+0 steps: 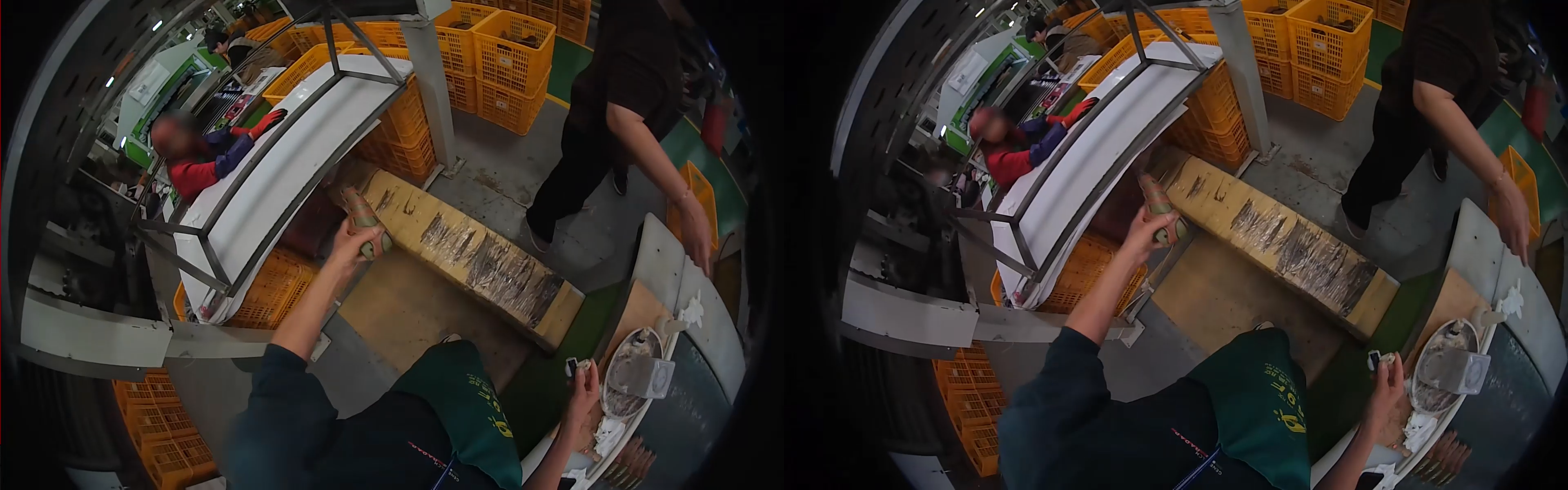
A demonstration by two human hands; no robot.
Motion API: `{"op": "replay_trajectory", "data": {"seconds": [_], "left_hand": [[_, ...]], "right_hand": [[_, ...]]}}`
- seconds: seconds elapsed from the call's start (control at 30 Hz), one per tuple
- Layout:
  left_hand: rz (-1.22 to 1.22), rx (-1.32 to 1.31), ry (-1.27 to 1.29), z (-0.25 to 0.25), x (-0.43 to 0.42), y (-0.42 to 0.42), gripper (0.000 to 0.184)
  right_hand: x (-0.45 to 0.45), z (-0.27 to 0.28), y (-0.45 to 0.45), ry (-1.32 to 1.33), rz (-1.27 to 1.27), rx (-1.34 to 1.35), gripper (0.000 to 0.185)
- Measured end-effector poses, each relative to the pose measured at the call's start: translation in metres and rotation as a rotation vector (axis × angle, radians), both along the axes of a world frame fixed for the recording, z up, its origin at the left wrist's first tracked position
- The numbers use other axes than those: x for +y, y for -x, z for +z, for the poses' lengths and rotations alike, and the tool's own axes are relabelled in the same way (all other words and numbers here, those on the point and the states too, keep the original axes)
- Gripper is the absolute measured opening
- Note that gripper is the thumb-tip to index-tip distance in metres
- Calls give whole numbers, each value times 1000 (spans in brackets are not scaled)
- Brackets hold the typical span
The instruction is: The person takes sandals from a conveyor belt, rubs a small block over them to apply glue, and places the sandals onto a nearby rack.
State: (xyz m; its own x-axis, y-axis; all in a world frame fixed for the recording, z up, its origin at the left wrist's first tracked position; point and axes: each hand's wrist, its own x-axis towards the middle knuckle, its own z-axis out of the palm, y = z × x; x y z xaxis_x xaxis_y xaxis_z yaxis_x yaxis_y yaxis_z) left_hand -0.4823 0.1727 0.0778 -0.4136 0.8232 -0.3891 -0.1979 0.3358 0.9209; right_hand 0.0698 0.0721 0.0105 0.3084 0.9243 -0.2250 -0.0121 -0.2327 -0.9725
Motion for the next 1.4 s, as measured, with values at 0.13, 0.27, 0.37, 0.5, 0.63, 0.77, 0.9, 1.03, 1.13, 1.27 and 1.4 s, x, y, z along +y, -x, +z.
{"op": "replay_trajectory", "data": {"seconds": [0.13, 0.27, 0.37, 0.5, 0.63, 0.77, 0.9, 1.03, 1.13, 1.27, 1.4], "left_hand": [[222, -149, 144, -95, -18, -4, 68], [603, 52, -33, -153, -2, 89, 51], [666, 33, -61, -123, 18, 229, 31], [571, 277, 85, -129, 25, 205, 55], [510, 138, 187, -231, 13, 90, 80], [-125, -171, 209, -273, 26, -116, 62], [-862, -126, -81, -99, 8, -371, 32], [-1681, -128, 67, 7, -68, -560, 34], [-1953, 16, 20, 5, -124, -687, 31], [-1883, 786, -587, -101, -120, -842, 42], [-1756, 689, 137, -177, -124, -919, 52]], "right_hand": [[2, 1, 11, 77, 9, -82, 43], [-7, -16, 0, 135, 19, -198, 41], [-14, -12, 4, 199, -14, -297, 40], [-40, -16, -4, 195, -131, -212, 39], [-46, 11, 9, 116, -253, -78, 39], [-79, 35, -25, -29, -379, 174, 40], [-139, 53, -64, -138, -572, 230, 39], [-204, 51, -109, -194, -740, 293, 39], [-239, 46, -137, -212, -926, 359, 38], [-281, 41, -160, -216, -1105, 420, 40], [-320, 18, -165, -213, -1210, 495, 41]]}}
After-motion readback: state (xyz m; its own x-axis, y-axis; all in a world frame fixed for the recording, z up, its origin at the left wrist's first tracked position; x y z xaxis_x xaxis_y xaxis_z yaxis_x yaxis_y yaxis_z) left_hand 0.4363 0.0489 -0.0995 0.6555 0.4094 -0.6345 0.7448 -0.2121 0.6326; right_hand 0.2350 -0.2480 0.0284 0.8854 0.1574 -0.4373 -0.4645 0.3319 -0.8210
